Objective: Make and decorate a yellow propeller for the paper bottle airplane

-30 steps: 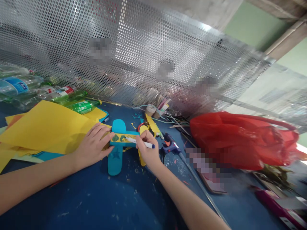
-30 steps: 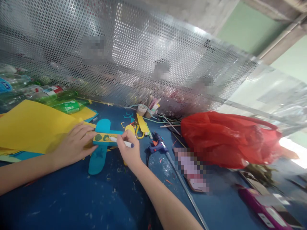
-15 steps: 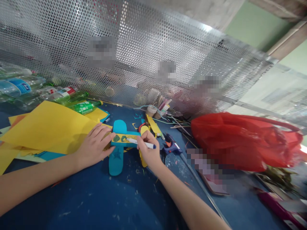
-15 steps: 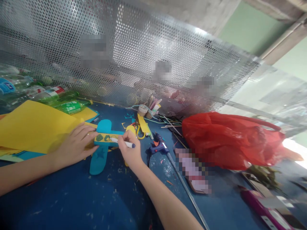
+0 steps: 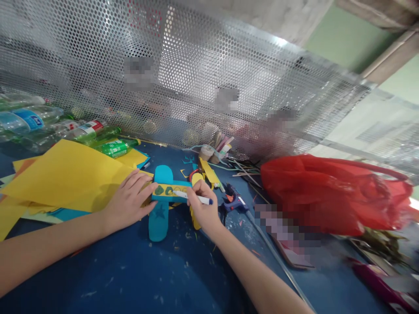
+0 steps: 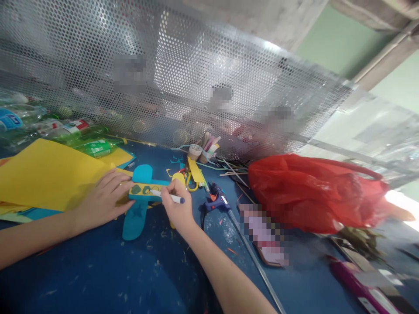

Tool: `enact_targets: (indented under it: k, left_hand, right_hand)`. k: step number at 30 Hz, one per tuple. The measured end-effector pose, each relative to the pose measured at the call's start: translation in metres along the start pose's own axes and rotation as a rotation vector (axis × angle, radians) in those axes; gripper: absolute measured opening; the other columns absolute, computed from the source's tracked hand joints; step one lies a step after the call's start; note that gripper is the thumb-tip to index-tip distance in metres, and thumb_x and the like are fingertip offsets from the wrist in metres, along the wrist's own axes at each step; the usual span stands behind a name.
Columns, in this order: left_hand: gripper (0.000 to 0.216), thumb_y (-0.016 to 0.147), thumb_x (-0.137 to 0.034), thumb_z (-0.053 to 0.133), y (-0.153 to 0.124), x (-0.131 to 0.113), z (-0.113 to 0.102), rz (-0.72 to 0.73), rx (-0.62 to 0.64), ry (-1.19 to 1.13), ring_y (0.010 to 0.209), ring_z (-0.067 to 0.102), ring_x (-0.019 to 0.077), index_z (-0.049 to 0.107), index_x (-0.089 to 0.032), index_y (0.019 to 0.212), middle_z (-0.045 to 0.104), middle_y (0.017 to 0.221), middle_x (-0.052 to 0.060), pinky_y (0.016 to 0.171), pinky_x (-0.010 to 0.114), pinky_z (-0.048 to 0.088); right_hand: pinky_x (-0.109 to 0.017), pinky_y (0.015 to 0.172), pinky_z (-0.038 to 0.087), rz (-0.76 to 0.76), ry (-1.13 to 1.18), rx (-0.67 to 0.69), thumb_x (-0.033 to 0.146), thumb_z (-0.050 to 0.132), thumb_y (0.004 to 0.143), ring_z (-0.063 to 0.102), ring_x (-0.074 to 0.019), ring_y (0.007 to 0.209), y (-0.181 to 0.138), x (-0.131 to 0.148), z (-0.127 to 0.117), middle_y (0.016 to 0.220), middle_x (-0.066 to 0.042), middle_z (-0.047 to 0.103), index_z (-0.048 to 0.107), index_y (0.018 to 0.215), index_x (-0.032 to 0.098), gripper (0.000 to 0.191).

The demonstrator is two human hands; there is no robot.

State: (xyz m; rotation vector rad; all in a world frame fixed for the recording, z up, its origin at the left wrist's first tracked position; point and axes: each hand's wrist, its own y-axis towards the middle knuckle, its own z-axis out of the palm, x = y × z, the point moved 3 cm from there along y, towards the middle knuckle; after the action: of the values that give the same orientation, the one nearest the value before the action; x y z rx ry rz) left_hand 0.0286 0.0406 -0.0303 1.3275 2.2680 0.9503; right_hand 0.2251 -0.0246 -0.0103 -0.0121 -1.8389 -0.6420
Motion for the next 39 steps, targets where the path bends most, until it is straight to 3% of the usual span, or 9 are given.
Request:
enact_targets:
  k: [8, 39]
  left_hand:
    - [0.026, 0.086, -0.031, 0.055, -0.001, -0.0024, 0.001, -0.035, 0.01, -0.008, 0.114, 0.05, 0.0288, 0.06, -0.018, 0.108, 0.059, 0.112, 0.011, 0.108, 0.053, 0.035]
    - [0.03, 0.087, -0.031, 0.055, -0.0009, -0.0042, 0.0008, -0.021, 0.054, 0.026, 0.116, 0.048, 0.0276, 0.056, -0.016, 0.113, 0.057, 0.114, 0.011, 0.112, 0.051, 0.03]
  right_hand:
    - [-0.026, 0.051, 0.034, -0.063, -0.018, -0.029, 0.027, 0.057, 0.082, 0.041, -0.0117, 0.049, 0.0009, -0.0008, -0.0021, 0.05, 0.005, 0.044, 0.04, 0.057, 0.023, 0.031]
    - [-0.026, 0.047, 0.031, -0.049, -0.051, -0.025, 0.026, 0.058, 0.081, 0.039, -0.0115, 0.044, 0.0003, -0.003, -0.0054, 0.046, 0.005, 0.046, 0.04, 0.056, 0.023, 0.031]
